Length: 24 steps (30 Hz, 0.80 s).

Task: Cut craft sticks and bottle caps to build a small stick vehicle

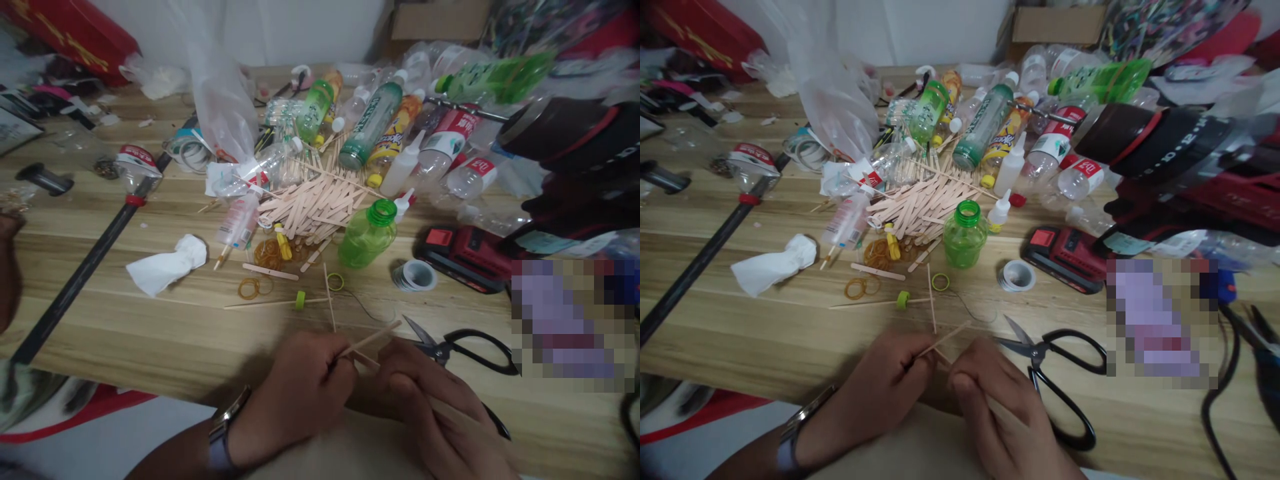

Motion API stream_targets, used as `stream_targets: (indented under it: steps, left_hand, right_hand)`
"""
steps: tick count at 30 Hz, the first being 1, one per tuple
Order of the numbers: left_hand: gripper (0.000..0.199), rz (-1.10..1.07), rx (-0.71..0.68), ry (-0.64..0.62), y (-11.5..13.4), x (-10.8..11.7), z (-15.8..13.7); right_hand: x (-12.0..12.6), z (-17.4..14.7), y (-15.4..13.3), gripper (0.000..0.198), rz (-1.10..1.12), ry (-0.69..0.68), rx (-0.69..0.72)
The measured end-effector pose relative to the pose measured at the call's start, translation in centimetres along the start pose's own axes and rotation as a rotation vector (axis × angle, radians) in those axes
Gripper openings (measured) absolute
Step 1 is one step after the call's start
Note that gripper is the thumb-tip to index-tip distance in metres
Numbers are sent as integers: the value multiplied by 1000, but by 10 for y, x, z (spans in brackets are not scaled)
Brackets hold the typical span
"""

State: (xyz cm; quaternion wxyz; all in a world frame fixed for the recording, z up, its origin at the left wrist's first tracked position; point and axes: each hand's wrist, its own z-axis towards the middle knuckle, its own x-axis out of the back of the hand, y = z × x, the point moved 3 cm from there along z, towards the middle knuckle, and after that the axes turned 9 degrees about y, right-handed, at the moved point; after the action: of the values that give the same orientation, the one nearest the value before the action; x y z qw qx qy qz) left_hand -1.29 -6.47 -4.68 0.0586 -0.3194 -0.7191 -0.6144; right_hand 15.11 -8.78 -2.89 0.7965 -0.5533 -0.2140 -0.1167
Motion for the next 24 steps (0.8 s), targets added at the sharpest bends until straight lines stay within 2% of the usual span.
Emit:
stream_targets:
  steps: [7, 19, 24]
  left_hand:
    - [25, 64, -41, 48, 9, 5, -5]
    - [20, 141, 11, -17, -2, 0, -2]
    - [19, 272, -18, 71, -6, -3, 3]
  right_hand:
    - [0, -3, 0, 25, 10, 39, -31]
    - [-2, 0, -4, 22, -14, 29, 29]
    - [-4, -1, -2, 18, -76, 5, 44]
